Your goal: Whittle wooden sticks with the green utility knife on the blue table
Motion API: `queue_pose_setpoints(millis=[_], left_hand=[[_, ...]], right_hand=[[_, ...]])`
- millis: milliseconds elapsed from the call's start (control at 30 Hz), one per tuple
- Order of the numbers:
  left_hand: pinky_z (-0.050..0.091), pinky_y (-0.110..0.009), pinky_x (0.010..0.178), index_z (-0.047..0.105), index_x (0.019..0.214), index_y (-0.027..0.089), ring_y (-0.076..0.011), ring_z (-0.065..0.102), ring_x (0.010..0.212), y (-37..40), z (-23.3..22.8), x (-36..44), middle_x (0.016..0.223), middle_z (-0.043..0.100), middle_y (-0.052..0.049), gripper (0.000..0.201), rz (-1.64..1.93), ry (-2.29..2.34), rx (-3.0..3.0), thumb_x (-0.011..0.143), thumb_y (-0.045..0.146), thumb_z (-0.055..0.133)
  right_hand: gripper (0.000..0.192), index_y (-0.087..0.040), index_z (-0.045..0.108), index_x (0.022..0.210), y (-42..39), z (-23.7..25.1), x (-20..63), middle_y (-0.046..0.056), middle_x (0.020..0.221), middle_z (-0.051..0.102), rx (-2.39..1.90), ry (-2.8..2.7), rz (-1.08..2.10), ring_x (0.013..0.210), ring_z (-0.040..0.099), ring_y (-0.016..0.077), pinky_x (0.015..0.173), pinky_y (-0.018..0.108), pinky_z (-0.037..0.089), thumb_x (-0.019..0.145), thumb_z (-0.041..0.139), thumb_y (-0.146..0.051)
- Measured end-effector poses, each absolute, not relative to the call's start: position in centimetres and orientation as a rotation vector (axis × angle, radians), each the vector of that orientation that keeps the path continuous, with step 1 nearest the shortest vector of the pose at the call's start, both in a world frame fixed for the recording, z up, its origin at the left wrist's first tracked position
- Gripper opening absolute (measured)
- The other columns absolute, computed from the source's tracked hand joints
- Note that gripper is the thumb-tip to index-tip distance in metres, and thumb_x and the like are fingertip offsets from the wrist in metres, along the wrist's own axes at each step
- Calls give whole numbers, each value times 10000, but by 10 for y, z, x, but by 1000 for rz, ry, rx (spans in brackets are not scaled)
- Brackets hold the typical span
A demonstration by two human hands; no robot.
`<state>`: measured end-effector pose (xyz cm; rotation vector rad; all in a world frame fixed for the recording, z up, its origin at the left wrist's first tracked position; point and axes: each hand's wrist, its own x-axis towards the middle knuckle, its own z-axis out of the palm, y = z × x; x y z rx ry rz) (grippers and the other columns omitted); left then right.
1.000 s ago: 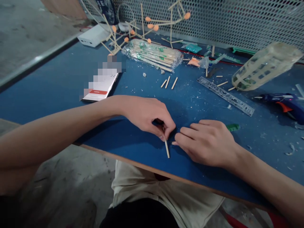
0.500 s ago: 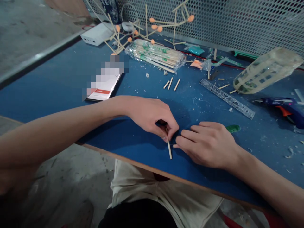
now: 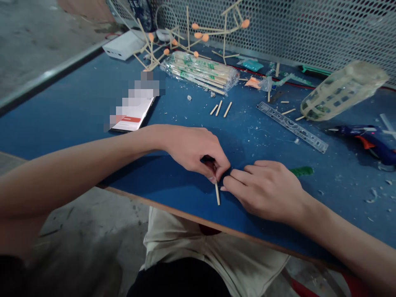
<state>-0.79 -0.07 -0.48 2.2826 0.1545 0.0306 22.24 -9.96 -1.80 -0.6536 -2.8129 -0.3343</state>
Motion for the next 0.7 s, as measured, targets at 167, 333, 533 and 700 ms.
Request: queue_pose_setpoints(millis=[167,333,533,700], left_hand=[[350,-255,615,761,893,334,-112,658,742,-1,-4,-8,861,772,80,71,-34,140,2336,859,300,708],[356,-246,634,761,901,328,-121,665,761,-1,-3,-7,876,778,70,71,-75,172,2335,855,307,712],[374,-234,661,748,935,312,-115,676,817,0,-2,-6,929,780,70,81,-106,132,2346,884,304,687],[373,-231,660,734,932,297,-102,675,813,0,-3,-7,918,775,80,69,-106,116,2368,894,300,677]], right_hand=[[172,-243,635,831,-98,-19,221,-47,620,587,-651,-2817,-340,551,475,145,604,307,302,962,538,-190],[152,-251,621,830,-98,-19,220,-49,621,581,-652,-2804,-360,557,480,153,607,311,311,953,554,-190],[146,-252,619,827,-98,-21,221,-49,617,582,-663,-2824,-360,559,492,156,618,314,309,938,550,-187],[135,-251,616,840,-101,-22,220,-49,619,571,-690,-2809,-392,560,492,162,619,325,311,931,547,-180]])
